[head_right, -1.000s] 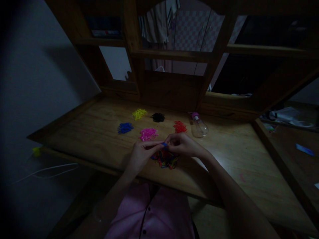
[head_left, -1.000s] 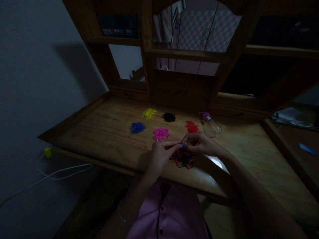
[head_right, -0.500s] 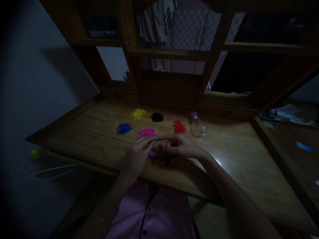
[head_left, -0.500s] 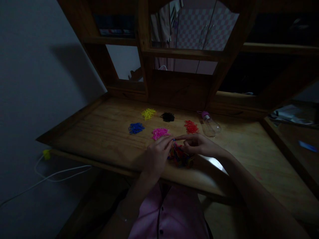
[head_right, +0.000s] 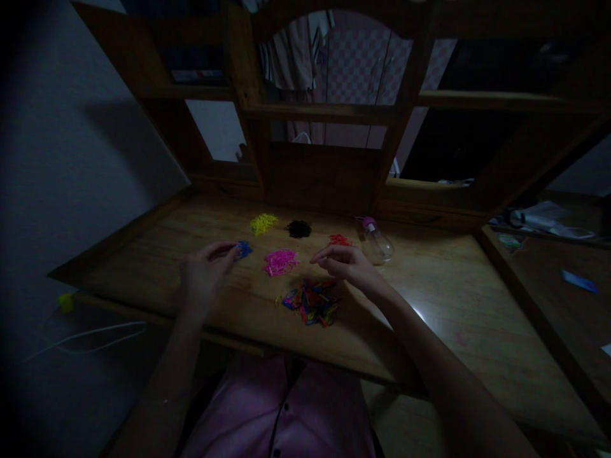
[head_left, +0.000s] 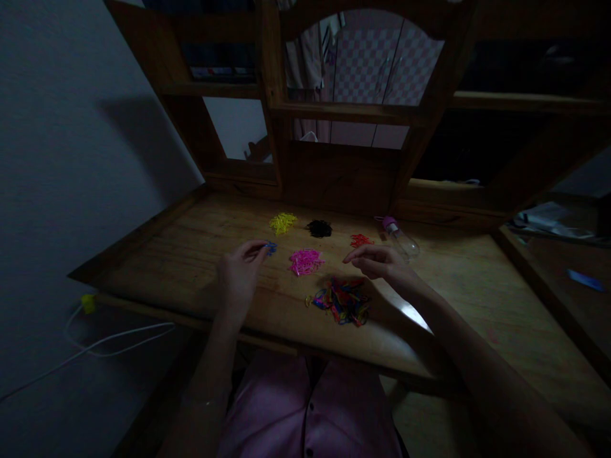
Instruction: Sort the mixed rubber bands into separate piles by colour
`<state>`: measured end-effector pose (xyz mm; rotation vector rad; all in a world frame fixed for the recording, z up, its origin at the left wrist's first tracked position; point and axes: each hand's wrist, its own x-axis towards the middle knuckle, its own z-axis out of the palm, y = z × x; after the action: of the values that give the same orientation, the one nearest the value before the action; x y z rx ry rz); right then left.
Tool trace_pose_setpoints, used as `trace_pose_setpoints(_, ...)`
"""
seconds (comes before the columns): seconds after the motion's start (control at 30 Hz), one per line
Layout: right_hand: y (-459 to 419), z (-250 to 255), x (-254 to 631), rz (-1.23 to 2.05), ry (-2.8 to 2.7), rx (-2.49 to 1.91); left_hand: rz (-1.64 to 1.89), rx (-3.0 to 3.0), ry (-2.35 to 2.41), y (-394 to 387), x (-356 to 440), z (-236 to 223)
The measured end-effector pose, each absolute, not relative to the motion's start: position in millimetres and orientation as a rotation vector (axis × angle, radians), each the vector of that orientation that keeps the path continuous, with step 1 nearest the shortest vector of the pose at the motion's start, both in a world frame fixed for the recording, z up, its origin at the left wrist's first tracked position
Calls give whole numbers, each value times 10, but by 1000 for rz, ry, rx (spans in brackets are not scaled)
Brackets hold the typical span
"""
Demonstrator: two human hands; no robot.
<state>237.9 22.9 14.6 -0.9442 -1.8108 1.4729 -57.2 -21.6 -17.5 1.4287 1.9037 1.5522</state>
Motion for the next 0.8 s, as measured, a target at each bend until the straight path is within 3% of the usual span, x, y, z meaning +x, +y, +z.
trace_pose_setpoints(0.3,228,140,2370,1462,-1848,-948,1113,1740,2170,-14,-1127,-409)
trace_pose_setpoints(0.8,234,145,2352,1411,-1927,-996,1179,1812,2007,-302,-764,-54)
